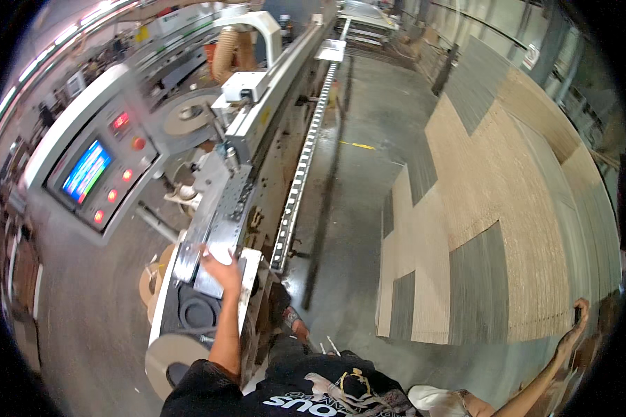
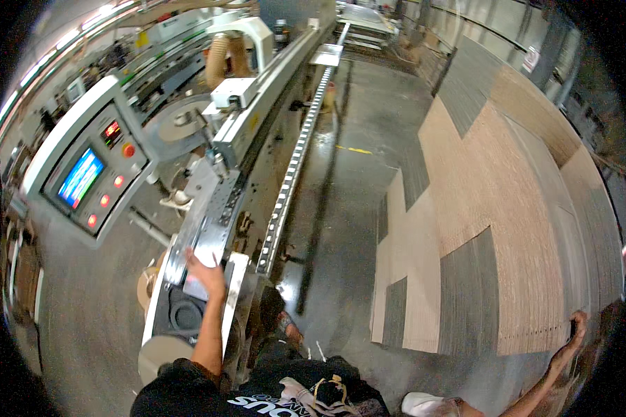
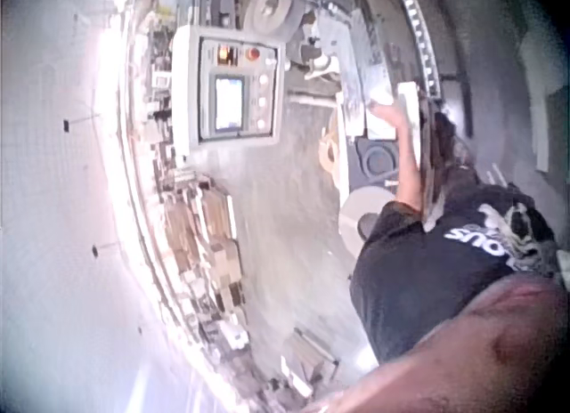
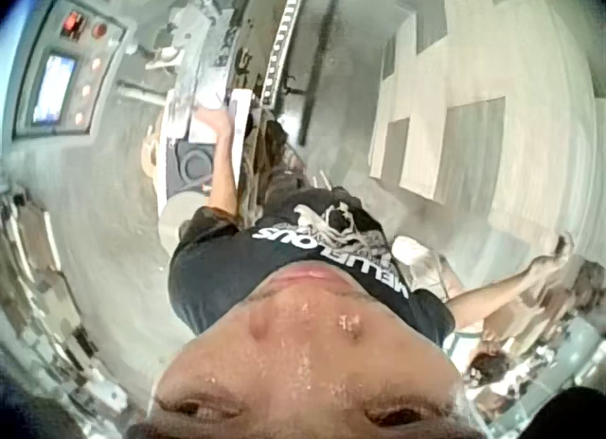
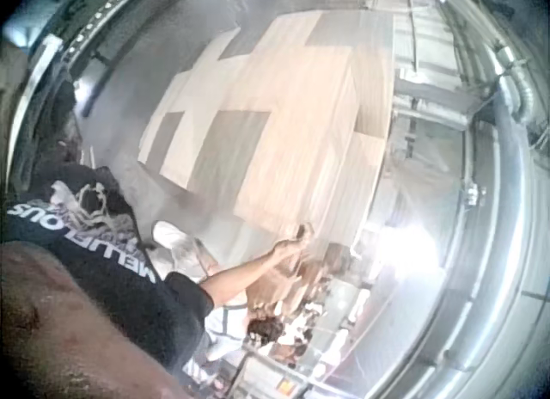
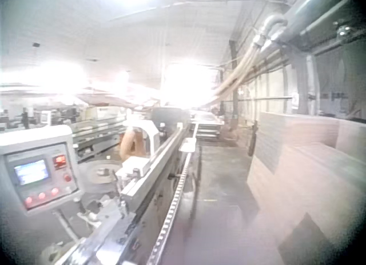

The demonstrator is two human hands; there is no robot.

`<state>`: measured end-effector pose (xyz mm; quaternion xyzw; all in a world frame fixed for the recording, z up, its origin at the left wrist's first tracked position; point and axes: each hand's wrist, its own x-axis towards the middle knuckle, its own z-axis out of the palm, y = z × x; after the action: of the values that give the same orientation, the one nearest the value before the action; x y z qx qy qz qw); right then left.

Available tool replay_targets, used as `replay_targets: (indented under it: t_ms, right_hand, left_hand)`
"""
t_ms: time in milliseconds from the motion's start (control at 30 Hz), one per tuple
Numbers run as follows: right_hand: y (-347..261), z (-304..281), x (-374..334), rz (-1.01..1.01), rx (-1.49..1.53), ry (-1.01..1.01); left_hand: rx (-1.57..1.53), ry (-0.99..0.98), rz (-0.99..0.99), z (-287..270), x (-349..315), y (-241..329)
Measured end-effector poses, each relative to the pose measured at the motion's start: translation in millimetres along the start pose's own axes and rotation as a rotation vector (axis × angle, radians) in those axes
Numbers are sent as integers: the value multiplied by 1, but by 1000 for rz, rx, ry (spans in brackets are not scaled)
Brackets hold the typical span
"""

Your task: The person repeatedly picks up wooden panels from a stack and feeds them one by one into a machine conveyor by hand.

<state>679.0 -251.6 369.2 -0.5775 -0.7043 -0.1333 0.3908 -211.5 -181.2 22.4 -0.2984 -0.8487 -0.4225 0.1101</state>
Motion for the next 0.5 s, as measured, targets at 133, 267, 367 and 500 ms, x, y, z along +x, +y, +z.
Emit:
replay_targets:
  t_ms: [133,267,367,500]
  right_hand:
    - [12,16,11,84,240,33]
    - [-34,35,21,-77,208,130]
    - [-66,37,10,-45,294,134]
    - [-172,68,-1,-50,182,122]
  left_hand:
    - [-480,-220,184,-39,-103,116]
    - [-738,-642,330,-90,-208,204]
    - [-1135,-1206,313,-109,-286,266]
    - [-1800,-1621,256,-161,-328,362]
